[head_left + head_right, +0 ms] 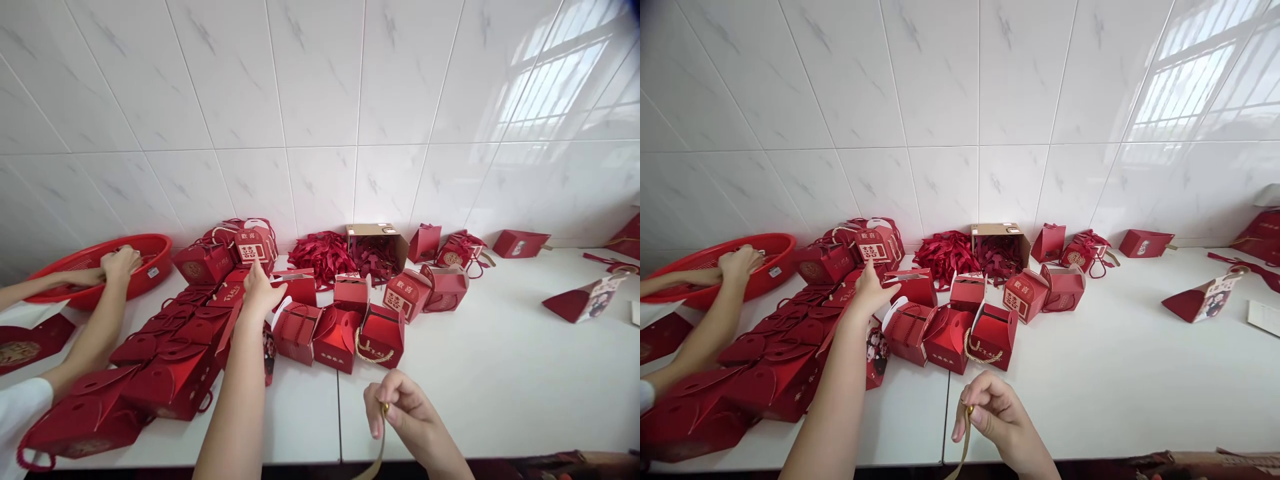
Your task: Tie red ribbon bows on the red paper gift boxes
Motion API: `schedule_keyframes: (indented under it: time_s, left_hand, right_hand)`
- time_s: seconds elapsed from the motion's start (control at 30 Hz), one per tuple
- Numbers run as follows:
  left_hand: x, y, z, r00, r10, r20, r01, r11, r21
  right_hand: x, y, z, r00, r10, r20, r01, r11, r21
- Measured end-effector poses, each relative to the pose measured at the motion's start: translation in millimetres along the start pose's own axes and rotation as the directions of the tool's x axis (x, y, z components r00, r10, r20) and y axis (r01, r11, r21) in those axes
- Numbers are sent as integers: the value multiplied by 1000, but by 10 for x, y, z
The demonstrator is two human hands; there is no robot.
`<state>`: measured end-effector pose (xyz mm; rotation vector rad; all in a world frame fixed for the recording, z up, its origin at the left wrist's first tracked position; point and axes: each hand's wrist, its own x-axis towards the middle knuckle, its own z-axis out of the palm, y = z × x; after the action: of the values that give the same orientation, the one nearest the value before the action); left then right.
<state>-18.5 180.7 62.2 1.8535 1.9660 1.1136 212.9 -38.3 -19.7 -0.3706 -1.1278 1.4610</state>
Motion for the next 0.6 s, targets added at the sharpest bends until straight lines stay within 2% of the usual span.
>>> schedule_keyframes:
  time_s: [0.1, 0.23, 0.33, 0.4, 0.5, 0.53, 0.6]
  left_hand:
    - [72, -37, 118, 999, 2, 52, -1, 1000, -18]
    - [4, -36, 173, 997, 63, 46, -61, 997, -43]
    - [-121, 96, 95, 983, 174, -60, -179, 981, -80]
    - [-229, 244, -33, 955, 246, -169, -266, 958, -111]
    - [-461, 468, -334, 871, 356, -338, -439, 874, -211]
    - [-564, 516, -450, 804, 407, -433, -549, 789, -277]
    - [-810, 540, -664, 667, 449, -595, -699, 653, -291]
  right_hand:
    - [-35, -32, -18, 999, -37, 0, 37, 999, 3]
    - [-71, -50, -20, 997, -68, -23, 68, 998, 5]
    - [-76, -38, -14, 998, -64, -25, 64, 997, -36]
    - [-77, -34, -11, 998, -52, -26, 50, 997, -62]
    - [-80, -59, -1, 998, -55, -17, 52, 993, -105]
    - [-84, -74, 6, 998, -61, -20, 58, 991, -120]
    - [-96, -103, 27, 996, -75, -37, 69, 985, -156]
